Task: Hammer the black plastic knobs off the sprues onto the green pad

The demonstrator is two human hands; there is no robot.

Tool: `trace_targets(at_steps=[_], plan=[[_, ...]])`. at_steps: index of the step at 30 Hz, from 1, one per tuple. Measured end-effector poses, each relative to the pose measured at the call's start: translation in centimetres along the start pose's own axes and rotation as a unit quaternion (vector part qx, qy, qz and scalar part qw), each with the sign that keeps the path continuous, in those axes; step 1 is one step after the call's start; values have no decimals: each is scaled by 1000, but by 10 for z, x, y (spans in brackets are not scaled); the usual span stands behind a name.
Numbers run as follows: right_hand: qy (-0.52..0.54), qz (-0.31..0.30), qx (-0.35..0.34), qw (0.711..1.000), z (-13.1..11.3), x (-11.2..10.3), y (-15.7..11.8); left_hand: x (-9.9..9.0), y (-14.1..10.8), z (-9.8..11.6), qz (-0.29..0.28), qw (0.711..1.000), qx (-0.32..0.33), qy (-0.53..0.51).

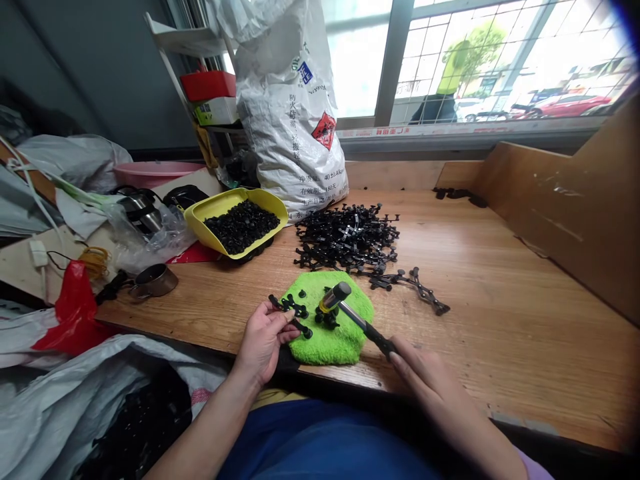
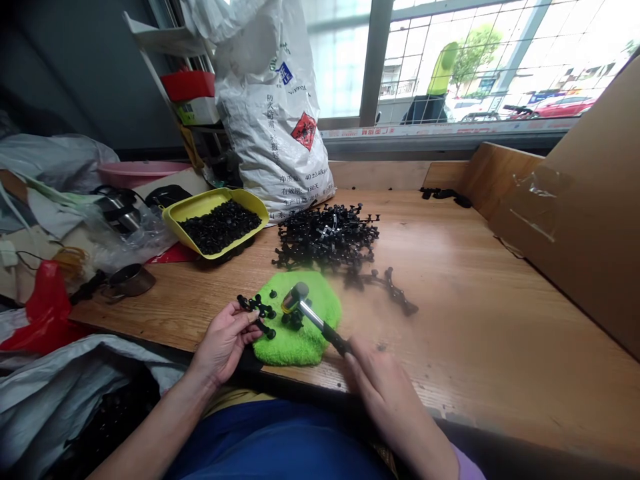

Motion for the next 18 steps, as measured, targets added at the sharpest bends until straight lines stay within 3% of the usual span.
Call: trace_targets(at_steps=[6,12,16,18], plan=[[-13,5,-29,999,-15,-5,9,0,0,0,6,999,10,31],[-35,69,-102,992,-46,-20,25,1,5,1,28,998,6,47],[-168,-2,-98,981,-39,-3,32,3,7,4,31,997,5,67],[-177,-15,-103,979,-39,-3,33,3,8,4,30,997,-1,73]])
Point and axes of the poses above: each hand's wrist, its own y-axis towards the middle knuckle, its own x-axis out of the palm, z = x × y, the point moved 7 cm from there along y, towards the middle knuckle, and after that the axes turned 14 degrees about z, right-handed, at the moved point
